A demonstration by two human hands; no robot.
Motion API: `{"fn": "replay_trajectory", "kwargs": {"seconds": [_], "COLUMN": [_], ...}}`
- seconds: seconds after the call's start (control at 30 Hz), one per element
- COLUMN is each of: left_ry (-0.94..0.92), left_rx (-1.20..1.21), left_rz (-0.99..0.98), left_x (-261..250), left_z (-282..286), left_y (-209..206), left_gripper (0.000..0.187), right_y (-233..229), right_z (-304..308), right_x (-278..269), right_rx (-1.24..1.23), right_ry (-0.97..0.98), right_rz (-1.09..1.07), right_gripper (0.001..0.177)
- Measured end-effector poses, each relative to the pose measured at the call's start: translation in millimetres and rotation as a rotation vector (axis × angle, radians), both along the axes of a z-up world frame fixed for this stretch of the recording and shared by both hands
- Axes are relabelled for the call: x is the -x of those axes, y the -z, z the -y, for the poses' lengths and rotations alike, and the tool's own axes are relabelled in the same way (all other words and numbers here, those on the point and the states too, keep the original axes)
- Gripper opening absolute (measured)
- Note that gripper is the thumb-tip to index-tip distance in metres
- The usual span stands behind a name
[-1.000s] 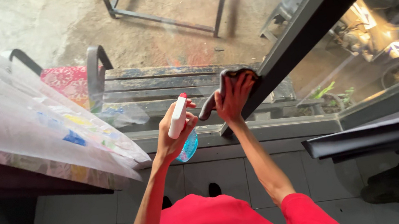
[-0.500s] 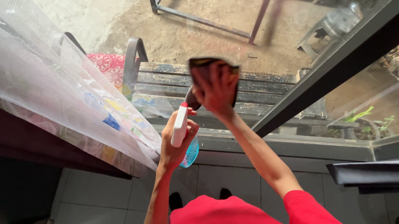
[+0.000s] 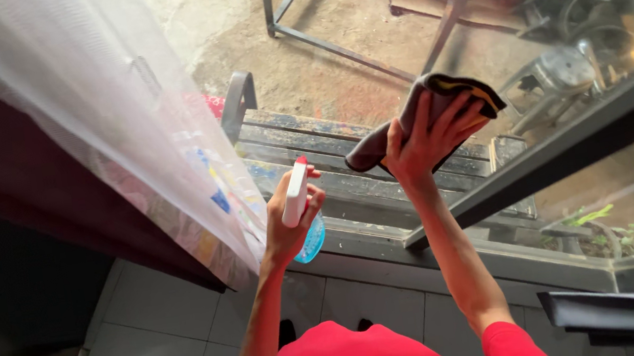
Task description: The person wipes the glass of a sliding door using a cleaning spray and two different cloths.
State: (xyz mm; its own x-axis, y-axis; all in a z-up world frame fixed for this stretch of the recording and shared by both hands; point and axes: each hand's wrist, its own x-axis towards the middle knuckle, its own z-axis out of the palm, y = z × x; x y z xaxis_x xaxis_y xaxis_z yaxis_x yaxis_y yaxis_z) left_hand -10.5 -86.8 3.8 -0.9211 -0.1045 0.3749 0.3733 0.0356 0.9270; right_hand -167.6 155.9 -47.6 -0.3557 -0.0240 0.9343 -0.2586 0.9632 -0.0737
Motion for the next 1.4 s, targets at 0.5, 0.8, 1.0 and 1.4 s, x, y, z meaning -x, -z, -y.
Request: {"fn": "replay_trajectory", "kwargs": {"seconds": [0.5,0.8,1.0,1.4], "left_ry": [-0.112,0.016,0.068,0.001], "left_rx": [0.096,0.06,0.072,0.069], "left_rz": [-0.061,-0.046,-0.057,-0.033], "left_x": [-1,-12,-9,-6], "left_z": [74,72,66,87], "left_y": [-9,-18,-1,-1], "left_gripper": [0.035,0.032,0.03,0.032], "right_y": [29,95,39,-26], "right_z": [173,109,27,159], "right_x": [-6,-38,-39,0], "right_rx": [-0.52,-0.355,0.013,-0.185], "right_ry": [-0.259,-0.211,-0.057,-0.014], "right_rz": [0.13,0.43,0.204,0.118], "right_gripper": [0.055,0.049,0.058,0.062]}}
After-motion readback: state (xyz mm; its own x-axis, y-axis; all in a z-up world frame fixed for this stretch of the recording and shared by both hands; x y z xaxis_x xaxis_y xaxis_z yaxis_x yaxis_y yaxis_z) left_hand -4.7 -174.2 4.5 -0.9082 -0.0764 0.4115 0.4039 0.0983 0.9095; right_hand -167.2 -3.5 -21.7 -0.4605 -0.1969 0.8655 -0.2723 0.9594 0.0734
